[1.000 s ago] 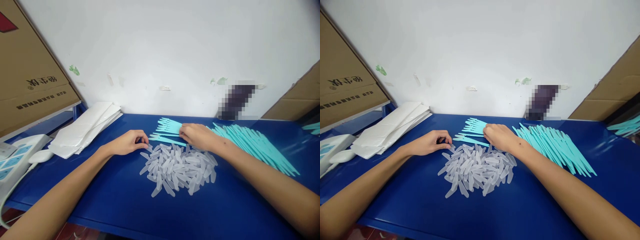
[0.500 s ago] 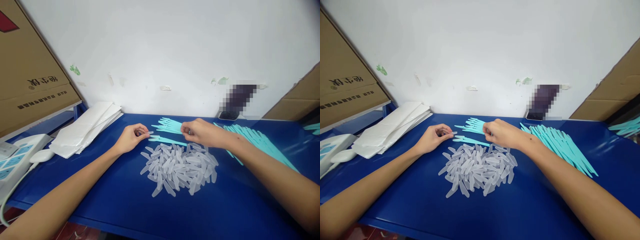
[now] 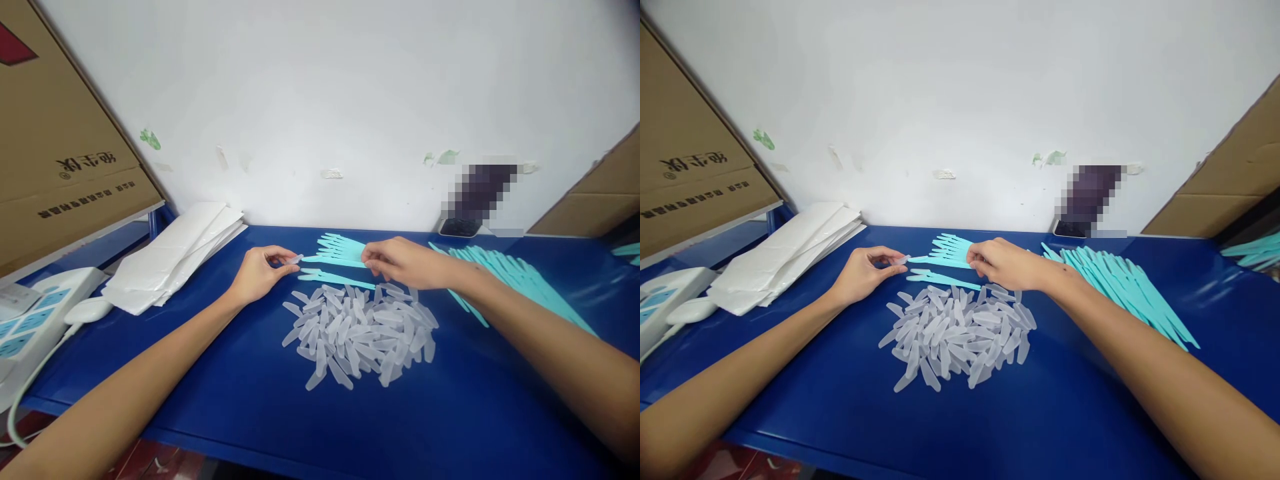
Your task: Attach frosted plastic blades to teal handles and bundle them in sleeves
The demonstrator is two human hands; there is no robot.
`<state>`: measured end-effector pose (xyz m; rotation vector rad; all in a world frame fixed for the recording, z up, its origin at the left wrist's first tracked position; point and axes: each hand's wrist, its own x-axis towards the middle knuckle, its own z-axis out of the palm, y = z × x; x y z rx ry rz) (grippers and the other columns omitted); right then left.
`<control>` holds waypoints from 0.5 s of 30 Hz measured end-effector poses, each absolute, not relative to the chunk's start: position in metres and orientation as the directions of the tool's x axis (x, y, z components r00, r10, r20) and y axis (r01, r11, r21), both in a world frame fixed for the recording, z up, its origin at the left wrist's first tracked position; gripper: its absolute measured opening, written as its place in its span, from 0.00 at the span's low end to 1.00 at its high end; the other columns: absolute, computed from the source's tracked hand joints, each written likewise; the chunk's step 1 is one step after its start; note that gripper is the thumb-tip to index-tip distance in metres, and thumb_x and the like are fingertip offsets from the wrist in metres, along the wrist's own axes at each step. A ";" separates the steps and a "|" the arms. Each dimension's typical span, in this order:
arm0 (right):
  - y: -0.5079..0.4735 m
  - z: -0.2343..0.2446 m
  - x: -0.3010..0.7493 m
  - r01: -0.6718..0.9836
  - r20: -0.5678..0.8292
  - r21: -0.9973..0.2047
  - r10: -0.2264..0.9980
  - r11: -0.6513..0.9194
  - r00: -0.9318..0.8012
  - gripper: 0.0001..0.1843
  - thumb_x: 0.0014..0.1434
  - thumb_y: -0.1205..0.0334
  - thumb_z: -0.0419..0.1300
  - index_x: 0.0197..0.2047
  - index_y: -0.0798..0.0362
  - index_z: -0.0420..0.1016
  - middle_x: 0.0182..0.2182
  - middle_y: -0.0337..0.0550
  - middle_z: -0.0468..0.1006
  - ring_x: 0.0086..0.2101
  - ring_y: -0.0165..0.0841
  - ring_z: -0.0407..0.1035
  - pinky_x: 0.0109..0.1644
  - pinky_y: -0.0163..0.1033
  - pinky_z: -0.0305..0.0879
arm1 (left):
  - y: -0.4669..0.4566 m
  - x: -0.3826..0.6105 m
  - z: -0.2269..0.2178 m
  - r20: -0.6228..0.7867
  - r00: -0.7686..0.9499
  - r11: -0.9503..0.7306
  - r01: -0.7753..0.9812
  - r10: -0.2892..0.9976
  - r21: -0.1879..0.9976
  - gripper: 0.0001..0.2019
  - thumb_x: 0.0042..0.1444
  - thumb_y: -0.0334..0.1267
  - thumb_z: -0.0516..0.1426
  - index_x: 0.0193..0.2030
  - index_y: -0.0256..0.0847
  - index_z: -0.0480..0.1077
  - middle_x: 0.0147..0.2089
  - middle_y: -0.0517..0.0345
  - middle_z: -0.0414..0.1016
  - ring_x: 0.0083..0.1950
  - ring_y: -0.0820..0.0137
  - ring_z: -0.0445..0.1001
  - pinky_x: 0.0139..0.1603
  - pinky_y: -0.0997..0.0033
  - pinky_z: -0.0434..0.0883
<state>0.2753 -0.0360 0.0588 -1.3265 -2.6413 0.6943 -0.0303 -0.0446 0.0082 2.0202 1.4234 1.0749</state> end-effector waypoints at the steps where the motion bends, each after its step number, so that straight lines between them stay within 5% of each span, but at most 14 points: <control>1: -0.036 0.059 0.275 0.732 -0.104 -0.447 0.782 0.515 -0.614 0.10 0.64 0.60 0.50 0.41 0.54 0.71 0.33 0.46 0.81 0.31 0.34 0.73 0.32 0.38 0.61 | -0.045 -0.030 0.008 0.352 0.177 -0.386 0.585 0.919 0.714 0.14 0.50 0.46 0.68 0.39 0.38 0.81 0.35 0.52 0.82 0.35 0.67 0.77 0.39 0.65 0.72; 9: -0.038 0.054 0.270 0.709 -0.068 -0.474 0.781 0.523 -0.621 0.12 0.67 0.60 0.49 0.42 0.54 0.73 0.32 0.45 0.81 0.30 0.32 0.73 0.34 0.38 0.62 | -0.049 -0.025 0.008 0.376 0.222 -0.431 0.591 0.900 0.682 0.12 0.52 0.45 0.67 0.38 0.39 0.81 0.38 0.52 0.82 0.38 0.66 0.77 0.41 0.65 0.72; 15: -0.038 0.045 0.266 0.688 -0.055 -0.448 0.751 0.571 -0.658 0.15 0.69 0.55 0.50 0.42 0.52 0.76 0.33 0.44 0.81 0.29 0.32 0.71 0.32 0.38 0.60 | -0.052 -0.020 0.007 0.451 0.342 -0.558 0.624 0.824 0.547 0.10 0.58 0.44 0.64 0.42 0.41 0.80 0.40 0.52 0.81 0.39 0.66 0.76 0.40 0.66 0.70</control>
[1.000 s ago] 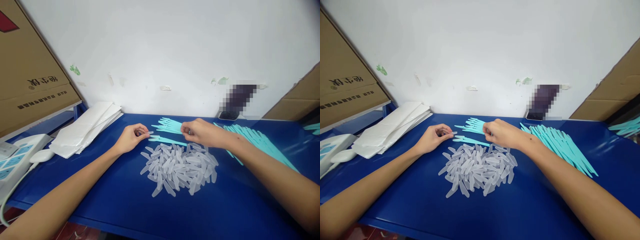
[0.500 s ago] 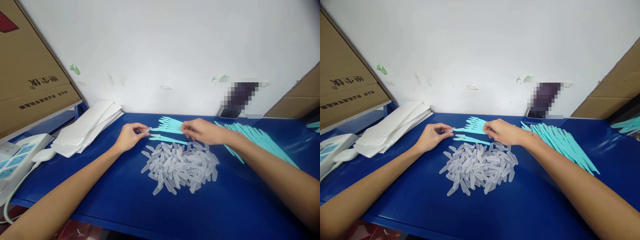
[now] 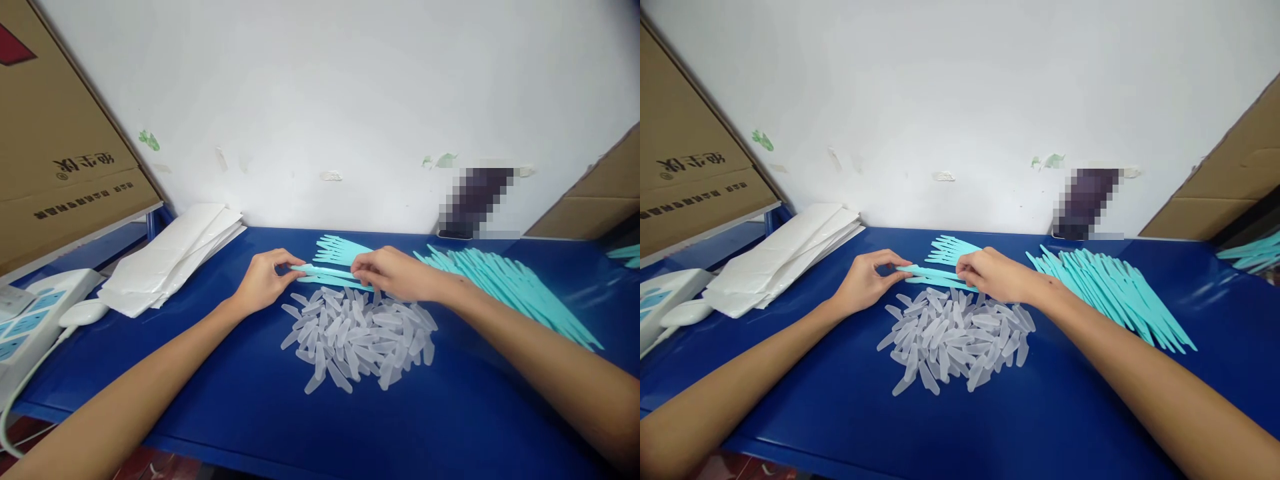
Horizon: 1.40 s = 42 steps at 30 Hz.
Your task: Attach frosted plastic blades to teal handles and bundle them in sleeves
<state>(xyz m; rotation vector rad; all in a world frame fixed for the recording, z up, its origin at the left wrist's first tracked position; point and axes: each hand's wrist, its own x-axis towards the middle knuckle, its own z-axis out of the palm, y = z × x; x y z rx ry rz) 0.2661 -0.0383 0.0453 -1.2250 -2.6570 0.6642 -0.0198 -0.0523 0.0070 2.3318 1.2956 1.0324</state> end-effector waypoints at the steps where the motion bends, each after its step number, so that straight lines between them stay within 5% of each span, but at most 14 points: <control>1: -0.036 0.045 0.267 0.701 -0.024 -0.415 0.764 0.580 -0.645 0.16 0.69 0.54 0.50 0.43 0.52 0.77 0.35 0.45 0.81 0.31 0.33 0.72 0.35 0.38 0.61 | -0.051 -0.020 0.006 0.448 0.362 -0.567 0.643 0.817 0.515 0.10 0.59 0.43 0.63 0.42 0.41 0.80 0.41 0.52 0.81 0.41 0.65 0.75 0.41 0.65 0.70; 6: -0.022 0.041 0.278 0.833 0.062 -0.142 0.845 0.535 -0.532 0.15 0.67 0.55 0.53 0.43 0.52 0.78 0.29 0.42 0.80 0.31 0.36 0.72 0.46 0.44 0.60 | -0.045 -0.024 0.002 0.370 0.412 -0.547 0.720 0.833 0.428 0.11 0.61 0.44 0.62 0.47 0.44 0.79 0.48 0.53 0.80 0.46 0.63 0.74 0.48 0.60 0.70; 9: -0.018 0.035 0.282 0.847 0.023 -0.084 0.850 0.526 -0.526 0.14 0.66 0.56 0.54 0.43 0.53 0.79 0.23 0.41 0.78 0.28 0.36 0.72 0.44 0.42 0.60 | -0.047 -0.026 0.006 0.357 0.414 -0.544 0.698 0.837 0.466 0.16 0.59 0.46 0.63 0.52 0.44 0.76 0.50 0.52 0.78 0.47 0.63 0.74 0.46 0.62 0.71; 17: -0.015 0.028 0.283 0.869 -0.014 -0.184 0.883 0.459 -0.469 0.11 0.63 0.57 0.58 0.41 0.52 0.80 0.23 0.41 0.77 0.28 0.35 0.71 0.32 0.37 0.58 | -0.063 -0.024 0.021 0.239 0.639 -0.668 0.601 0.731 0.438 0.13 0.66 0.45 0.55 0.42 0.42 0.79 0.37 0.55 0.74 0.37 0.70 0.71 0.36 0.71 0.68; 27: -0.014 0.030 0.279 0.872 -0.058 -0.243 0.891 0.426 -0.451 0.10 0.60 0.58 0.59 0.36 0.52 0.80 0.23 0.41 0.77 0.27 0.33 0.70 0.32 0.37 0.59 | -0.074 -0.005 0.016 0.169 0.718 -0.729 0.615 0.675 0.301 0.20 0.72 0.45 0.46 0.64 0.46 0.69 0.52 0.48 0.69 0.51 0.63 0.68 0.49 0.62 0.67; 33: -0.019 0.040 0.278 0.888 -0.171 -0.262 0.888 0.377 -0.427 0.11 0.60 0.56 0.59 0.32 0.53 0.77 0.24 0.41 0.76 0.27 0.33 0.69 0.32 0.37 0.58 | -0.079 -0.002 0.021 0.142 0.726 -0.737 0.641 0.673 0.215 0.19 0.72 0.45 0.46 0.59 0.48 0.74 0.54 0.48 0.66 0.49 0.62 0.67 0.48 0.60 0.65; 37: -0.022 0.047 0.280 0.879 -0.263 -0.281 0.851 0.384 -0.456 0.10 0.61 0.57 0.57 0.32 0.53 0.74 0.23 0.40 0.74 0.25 0.32 0.66 0.31 0.38 0.57 | -0.077 -0.002 0.019 0.161 0.701 -0.714 0.645 0.695 0.274 0.16 0.70 0.46 0.51 0.54 0.45 0.75 0.51 0.49 0.69 0.48 0.62 0.66 0.49 0.60 0.65; 42: -0.027 0.059 0.281 0.835 -0.145 -0.344 0.854 0.430 -0.500 0.07 0.58 0.59 0.58 0.32 0.53 0.72 0.25 0.39 0.73 0.26 0.30 0.63 0.32 0.37 0.56 | -0.075 0.000 0.015 0.149 0.645 -0.638 0.645 0.750 0.420 0.12 0.67 0.47 0.54 0.44 0.43 0.73 0.44 0.54 0.73 0.48 0.63 0.65 0.47 0.63 0.65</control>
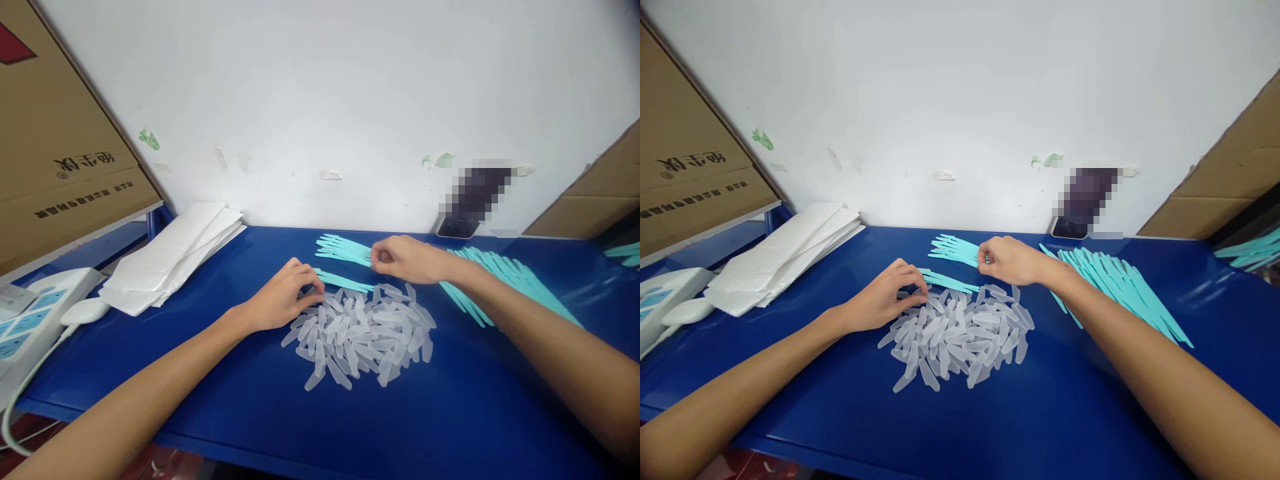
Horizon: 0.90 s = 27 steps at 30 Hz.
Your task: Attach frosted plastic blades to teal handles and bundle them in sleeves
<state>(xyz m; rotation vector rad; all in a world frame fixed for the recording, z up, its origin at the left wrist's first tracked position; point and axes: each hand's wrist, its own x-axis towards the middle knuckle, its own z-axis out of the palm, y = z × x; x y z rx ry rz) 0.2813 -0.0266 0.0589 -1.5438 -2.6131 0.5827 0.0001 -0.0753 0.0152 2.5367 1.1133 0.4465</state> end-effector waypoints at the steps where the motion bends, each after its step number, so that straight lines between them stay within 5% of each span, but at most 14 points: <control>1: -0.028 0.062 0.281 0.828 -0.130 -0.357 0.854 0.433 -0.503 0.07 0.58 0.59 0.58 0.32 0.53 0.72 0.25 0.38 0.73 0.25 0.29 0.63 0.32 0.37 0.55 | -0.075 0.001 0.015 0.141 0.646 -0.633 0.638 0.750 0.439 0.11 0.68 0.46 0.54 0.43 0.42 0.73 0.43 0.55 0.74 0.48 0.64 0.65 0.47 0.63 0.65; 8: -0.037 0.074 0.277 0.810 -0.110 -0.411 0.860 0.418 -0.499 0.08 0.58 0.58 0.57 0.33 0.54 0.73 0.19 0.37 0.67 0.22 0.28 0.58 0.29 0.38 0.52 | -0.078 0.000 0.018 0.248 0.616 -0.654 0.616 0.747 0.440 0.11 0.69 0.43 0.52 0.49 0.43 0.72 0.42 0.55 0.73 0.45 0.65 0.67 0.45 0.64 0.67; 13: -0.033 0.074 0.282 0.800 -0.051 -0.347 0.843 0.489 -0.536 0.12 0.59 0.56 0.56 0.35 0.56 0.75 0.36 0.48 0.78 0.30 0.33 0.68 0.34 0.39 0.58 | -0.074 -0.007 0.022 0.240 0.625 -0.669 0.708 0.743 0.226 0.15 0.68 0.45 0.51 0.46 0.40 0.76 0.41 0.52 0.73 0.43 0.64 0.68 0.44 0.61 0.65; 17: -0.033 0.078 0.287 0.815 -0.152 -0.373 0.838 0.443 -0.525 0.14 0.62 0.54 0.53 0.39 0.54 0.73 0.36 0.47 0.80 0.25 0.31 0.67 0.32 0.39 0.59 | -0.070 -0.010 0.023 0.172 0.632 -0.653 0.749 0.756 0.113 0.16 0.67 0.47 0.53 0.47 0.41 0.79 0.42 0.51 0.75 0.42 0.62 0.69 0.42 0.61 0.64; 27: -0.037 0.088 0.298 0.790 -0.204 -0.409 0.798 0.457 -0.567 0.11 0.66 0.52 0.48 0.37 0.50 0.61 0.31 0.44 0.73 0.30 0.33 0.63 0.35 0.38 0.59 | -0.071 -0.009 0.024 0.227 0.565 -0.609 0.740 0.793 0.286 0.10 0.65 0.43 0.56 0.40 0.42 0.77 0.39 0.54 0.78 0.42 0.63 0.69 0.44 0.62 0.66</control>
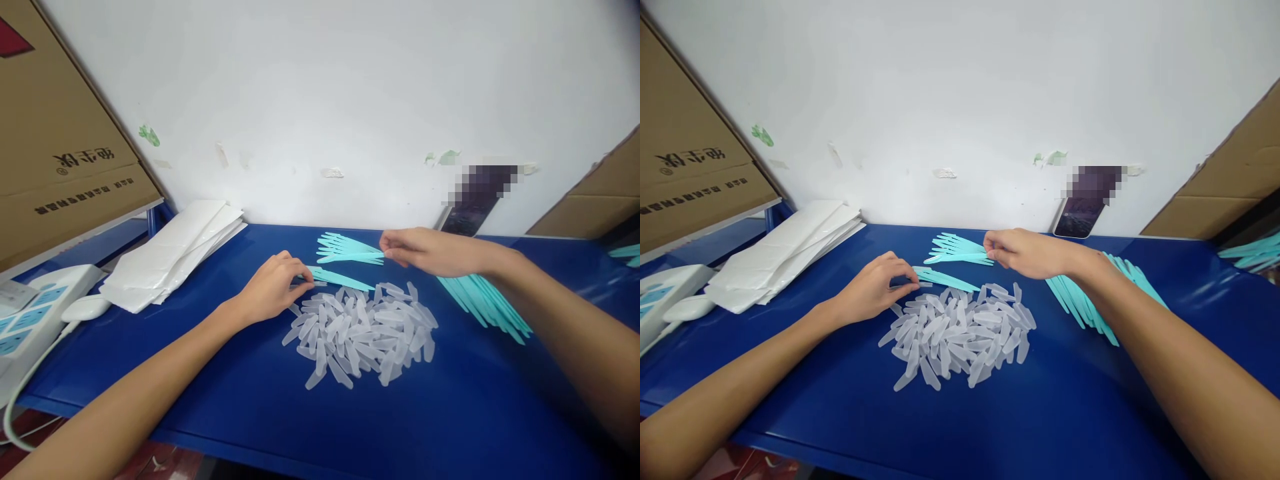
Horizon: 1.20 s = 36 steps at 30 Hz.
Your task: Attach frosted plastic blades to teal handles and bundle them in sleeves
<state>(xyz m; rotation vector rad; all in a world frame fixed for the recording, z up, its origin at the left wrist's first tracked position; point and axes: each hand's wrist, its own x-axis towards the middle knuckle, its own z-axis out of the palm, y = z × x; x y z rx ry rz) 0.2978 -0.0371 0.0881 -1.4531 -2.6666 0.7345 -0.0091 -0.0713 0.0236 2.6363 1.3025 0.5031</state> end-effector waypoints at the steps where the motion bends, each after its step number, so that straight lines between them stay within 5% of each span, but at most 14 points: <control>1: -0.037 0.088 0.299 0.784 -0.187 -0.407 0.797 0.469 -0.574 0.12 0.66 0.51 0.48 0.37 0.50 0.61 0.31 0.43 0.71 0.30 0.33 0.61 0.35 0.38 0.58 | -0.070 -0.010 0.022 0.260 0.543 -0.601 0.741 0.799 0.300 0.10 0.66 0.42 0.56 0.40 0.42 0.76 0.39 0.55 0.79 0.42 0.64 0.70 0.44 0.63 0.66; 9: -0.037 0.086 0.298 0.786 -0.105 -0.459 0.853 0.415 -0.512 0.10 0.65 0.54 0.46 0.36 0.50 0.59 0.32 0.43 0.66 0.32 0.35 0.58 0.38 0.39 0.58 | -0.064 -0.015 0.014 0.474 0.373 -0.558 0.755 0.797 0.344 0.04 0.61 0.39 0.61 0.37 0.42 0.74 0.38 0.59 0.81 0.41 0.66 0.74 0.42 0.66 0.68; 13: -0.037 0.085 0.299 0.776 -0.124 -0.480 0.844 0.409 -0.521 0.10 0.65 0.54 0.46 0.35 0.50 0.59 0.32 0.42 0.65 0.32 0.34 0.57 0.38 0.39 0.58 | -0.063 -0.015 0.015 0.542 0.338 -0.575 0.736 0.769 0.358 0.08 0.60 0.39 0.62 0.46 0.43 0.76 0.39 0.58 0.82 0.41 0.66 0.76 0.44 0.64 0.70; 36: -0.037 0.077 0.293 0.732 -0.174 -0.566 0.812 0.380 -0.557 0.13 0.67 0.50 0.46 0.36 0.49 0.59 0.31 0.41 0.65 0.30 0.33 0.56 0.36 0.38 0.57 | -0.067 -0.009 0.011 0.550 0.298 -0.599 0.609 0.780 0.520 0.07 0.58 0.42 0.64 0.41 0.45 0.80 0.40 0.57 0.82 0.41 0.66 0.75 0.45 0.62 0.71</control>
